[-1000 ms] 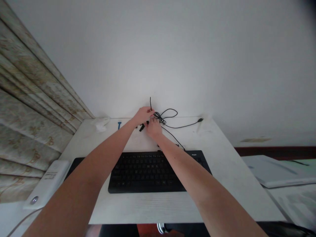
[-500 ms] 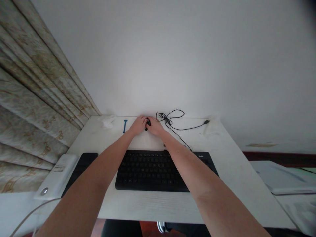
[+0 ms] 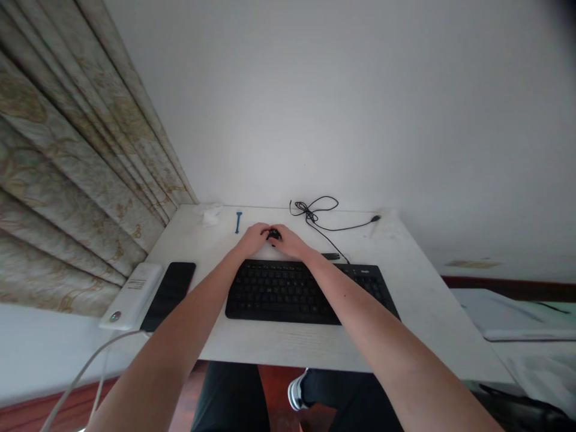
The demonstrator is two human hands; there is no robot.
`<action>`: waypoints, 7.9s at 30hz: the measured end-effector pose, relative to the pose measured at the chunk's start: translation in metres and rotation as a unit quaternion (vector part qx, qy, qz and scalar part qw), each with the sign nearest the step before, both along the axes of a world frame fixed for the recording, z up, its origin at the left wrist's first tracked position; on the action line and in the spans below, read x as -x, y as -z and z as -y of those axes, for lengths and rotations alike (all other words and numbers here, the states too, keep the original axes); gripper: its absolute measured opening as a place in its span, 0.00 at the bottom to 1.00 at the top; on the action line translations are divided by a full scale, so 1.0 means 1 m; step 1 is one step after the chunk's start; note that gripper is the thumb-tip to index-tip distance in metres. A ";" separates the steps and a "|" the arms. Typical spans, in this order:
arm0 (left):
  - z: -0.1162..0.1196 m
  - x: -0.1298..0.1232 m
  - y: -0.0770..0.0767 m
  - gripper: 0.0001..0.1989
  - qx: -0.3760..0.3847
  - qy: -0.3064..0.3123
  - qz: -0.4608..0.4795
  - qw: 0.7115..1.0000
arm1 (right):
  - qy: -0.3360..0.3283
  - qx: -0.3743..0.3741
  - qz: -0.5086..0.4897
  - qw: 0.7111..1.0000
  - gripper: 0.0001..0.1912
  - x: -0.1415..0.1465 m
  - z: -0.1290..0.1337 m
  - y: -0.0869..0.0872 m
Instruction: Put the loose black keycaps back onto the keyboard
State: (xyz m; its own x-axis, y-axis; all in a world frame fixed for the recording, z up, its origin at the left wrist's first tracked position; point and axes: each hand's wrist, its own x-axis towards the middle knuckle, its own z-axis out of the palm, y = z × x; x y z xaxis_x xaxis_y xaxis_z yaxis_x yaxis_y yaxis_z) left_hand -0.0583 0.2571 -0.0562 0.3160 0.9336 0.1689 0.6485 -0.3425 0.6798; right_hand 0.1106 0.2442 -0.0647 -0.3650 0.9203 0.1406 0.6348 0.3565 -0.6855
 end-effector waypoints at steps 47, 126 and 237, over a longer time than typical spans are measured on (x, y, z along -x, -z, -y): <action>0.207 0.039 0.006 0.04 -0.165 -0.216 0.113 0.956 | 0.189 -0.058 -0.194 0.961 0.09 -0.025 0.216 -0.050; 0.224 -0.081 0.001 0.14 -0.226 0.073 -0.131 0.963 | 0.254 0.123 -0.417 0.864 0.19 -0.071 0.241 -0.017; 0.074 -0.041 -0.036 0.10 -0.007 -0.048 -0.201 0.978 | 0.487 -0.129 -0.003 0.864 0.25 -0.173 0.215 0.013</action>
State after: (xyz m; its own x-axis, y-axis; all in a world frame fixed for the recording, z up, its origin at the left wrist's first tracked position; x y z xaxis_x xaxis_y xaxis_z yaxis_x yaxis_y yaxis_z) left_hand -0.0173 0.1832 -0.0203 0.2705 0.9607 0.0623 0.8920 -0.2745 0.3593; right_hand 0.2835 0.0297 -0.0774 0.5656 0.7290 0.3855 0.7168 -0.2034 -0.6669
